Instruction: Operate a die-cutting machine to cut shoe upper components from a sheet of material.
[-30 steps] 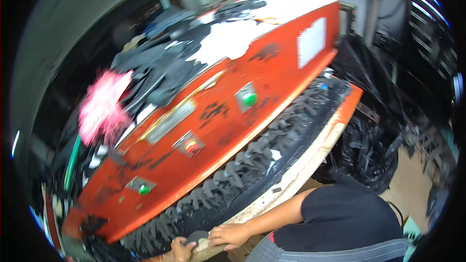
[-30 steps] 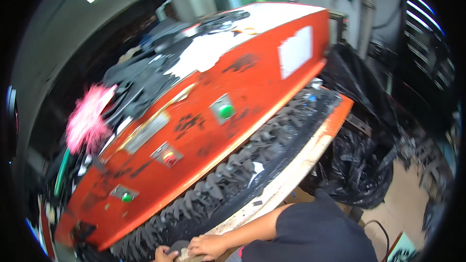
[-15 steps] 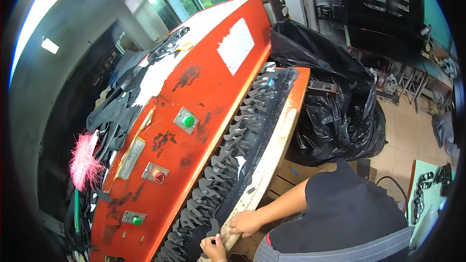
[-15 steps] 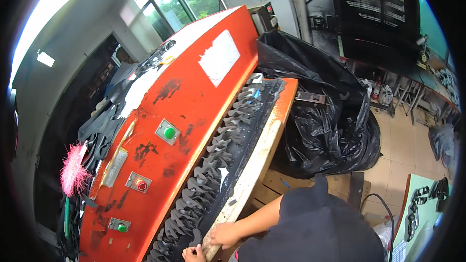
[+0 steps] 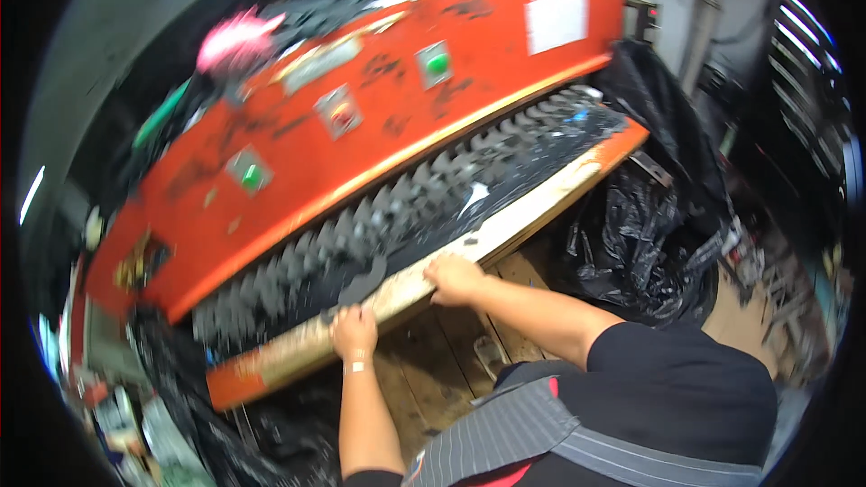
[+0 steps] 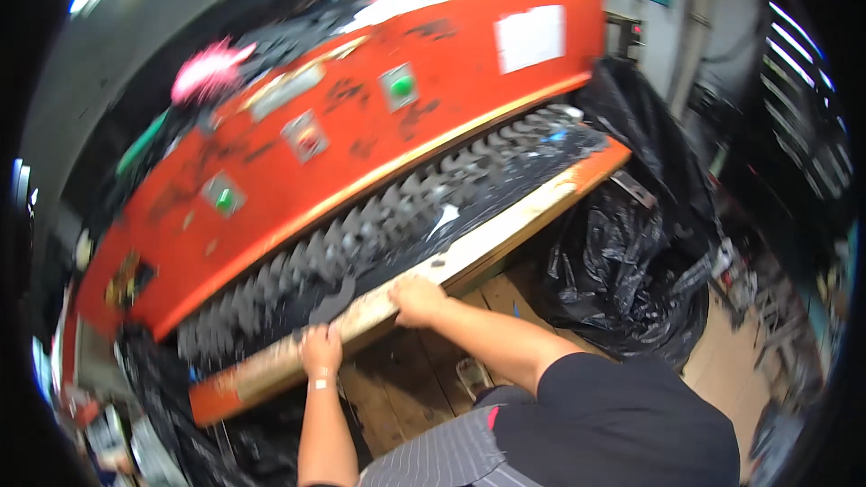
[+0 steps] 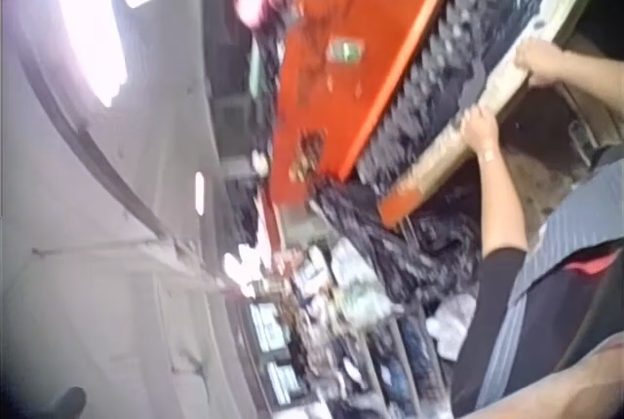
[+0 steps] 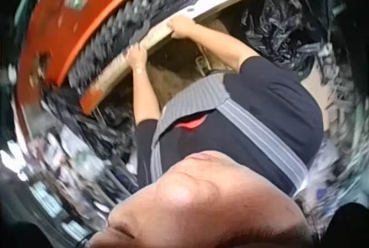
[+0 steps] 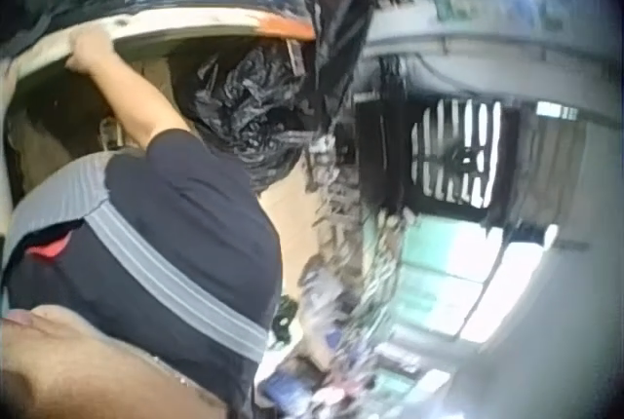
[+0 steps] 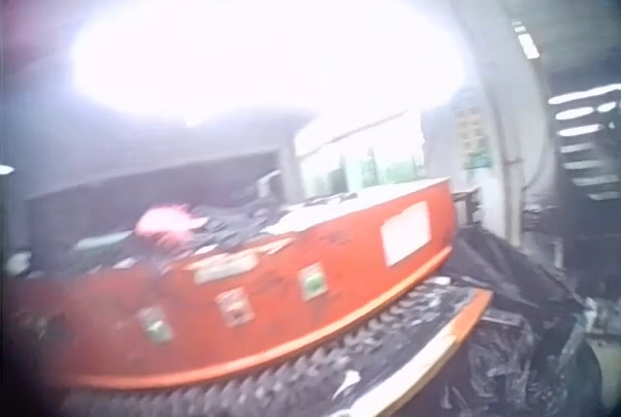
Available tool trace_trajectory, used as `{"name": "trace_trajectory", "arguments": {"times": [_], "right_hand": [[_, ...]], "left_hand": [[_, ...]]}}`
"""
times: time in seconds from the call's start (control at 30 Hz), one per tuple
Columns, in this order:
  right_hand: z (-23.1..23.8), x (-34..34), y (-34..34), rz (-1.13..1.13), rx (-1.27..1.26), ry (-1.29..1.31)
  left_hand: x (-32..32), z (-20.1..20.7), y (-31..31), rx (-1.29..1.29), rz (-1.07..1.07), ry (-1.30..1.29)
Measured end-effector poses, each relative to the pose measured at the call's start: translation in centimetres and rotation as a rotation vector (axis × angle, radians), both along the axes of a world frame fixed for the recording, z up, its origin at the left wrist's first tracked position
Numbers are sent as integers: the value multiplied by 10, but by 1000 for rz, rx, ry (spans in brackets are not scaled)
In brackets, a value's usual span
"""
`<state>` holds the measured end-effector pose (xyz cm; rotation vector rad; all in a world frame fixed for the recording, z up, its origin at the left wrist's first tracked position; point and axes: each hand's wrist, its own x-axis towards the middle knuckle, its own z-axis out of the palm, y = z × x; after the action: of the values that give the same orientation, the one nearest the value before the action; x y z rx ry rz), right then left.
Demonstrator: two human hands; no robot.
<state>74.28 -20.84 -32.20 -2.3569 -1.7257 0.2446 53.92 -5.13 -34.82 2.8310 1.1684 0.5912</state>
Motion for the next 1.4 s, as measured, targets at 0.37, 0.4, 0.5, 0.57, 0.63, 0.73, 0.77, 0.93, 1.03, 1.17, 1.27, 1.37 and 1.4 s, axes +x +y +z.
{"name": "trace_trajectory", "arguments": {"times": [0.37,0.4,0.5,0.57,0.63,0.73,0.77,0.93,1.03,1.17,1.27,1.37,1.4], "right_hand": [[0,28,-26,231,-76,152],[14,37,-21,290,-170,247],[51,58,22,358,-93,498],[66,65,77,425,133,375],[72,71,137,411,289,285],[59,78,220,307,352,136],[64,78,238,311,347,142],[111,68,288,370,-558,-35],[86,98,317,411,-571,118],[72,125,294,483,-273,494],[63,140,263,222,239,1165],[79,147,244,255,278,1351],[84,140,240,274,257,1106]], "left_hand": [[-3,14,-19,-567,-61,46],[0,34,-16,-735,-71,105],[24,58,4,-637,30,-216],[49,62,32,-339,31,-377],[80,56,60,-74,51,-428],[108,48,83,19,104,-430],[109,44,90,18,55,-354],[100,46,110,-131,-71,-396],[122,66,117,-407,-71,-717],[129,37,114,-499,-65,-626],[140,51,121,-278,-124,-210],[153,84,142,-473,-148,28],[157,88,146,-544,-64,66]]}}
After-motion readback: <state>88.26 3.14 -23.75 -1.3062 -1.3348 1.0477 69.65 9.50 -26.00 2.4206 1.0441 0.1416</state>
